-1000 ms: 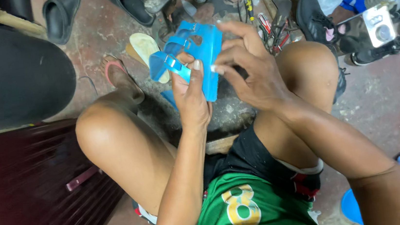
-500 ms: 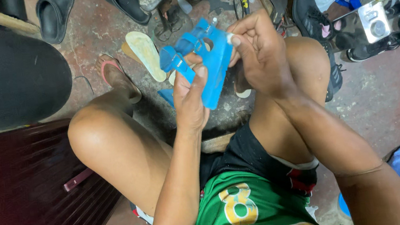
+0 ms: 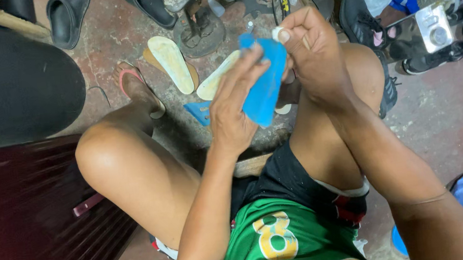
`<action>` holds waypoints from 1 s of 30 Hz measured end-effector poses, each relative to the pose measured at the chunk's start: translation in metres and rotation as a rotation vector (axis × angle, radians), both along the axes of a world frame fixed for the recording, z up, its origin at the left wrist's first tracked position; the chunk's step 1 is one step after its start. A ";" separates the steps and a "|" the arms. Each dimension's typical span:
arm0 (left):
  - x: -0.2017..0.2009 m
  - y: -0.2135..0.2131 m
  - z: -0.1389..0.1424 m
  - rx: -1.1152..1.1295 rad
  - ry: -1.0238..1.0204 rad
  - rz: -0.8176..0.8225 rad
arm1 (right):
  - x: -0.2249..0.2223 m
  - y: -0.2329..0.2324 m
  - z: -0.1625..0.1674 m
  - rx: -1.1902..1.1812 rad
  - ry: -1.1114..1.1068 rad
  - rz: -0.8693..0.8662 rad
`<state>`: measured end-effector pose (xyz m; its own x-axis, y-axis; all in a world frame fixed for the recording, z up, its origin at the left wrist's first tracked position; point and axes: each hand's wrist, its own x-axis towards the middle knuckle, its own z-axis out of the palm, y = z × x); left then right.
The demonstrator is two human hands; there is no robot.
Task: The person scrapes a blue plastic sandal strap with a small tool, then picks up a black sneaker and repeatedly inserts and removes a beige insole, pressing and adjusting the shoe's interior and sole.
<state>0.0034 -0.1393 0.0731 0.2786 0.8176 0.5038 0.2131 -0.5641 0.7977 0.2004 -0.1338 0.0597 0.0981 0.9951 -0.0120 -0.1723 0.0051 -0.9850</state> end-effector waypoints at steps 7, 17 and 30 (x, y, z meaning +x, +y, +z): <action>-0.010 0.010 -0.030 -0.946 -0.571 -0.011 | -0.014 -0.005 0.020 0.351 -0.452 -0.105; -0.004 -0.002 -0.050 -0.259 -0.067 -0.233 | -0.037 -0.005 0.041 0.690 -1.225 0.114; -0.020 0.009 -0.042 -0.730 -0.158 -0.370 | -0.032 -0.003 0.037 0.666 -1.236 0.179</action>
<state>-0.0163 -0.1301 0.0315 0.5640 0.8235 -0.0618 -0.0299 0.0952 0.9950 0.1686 -0.1364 0.0969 -0.4269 0.7803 0.4570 0.7390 0.5923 -0.3211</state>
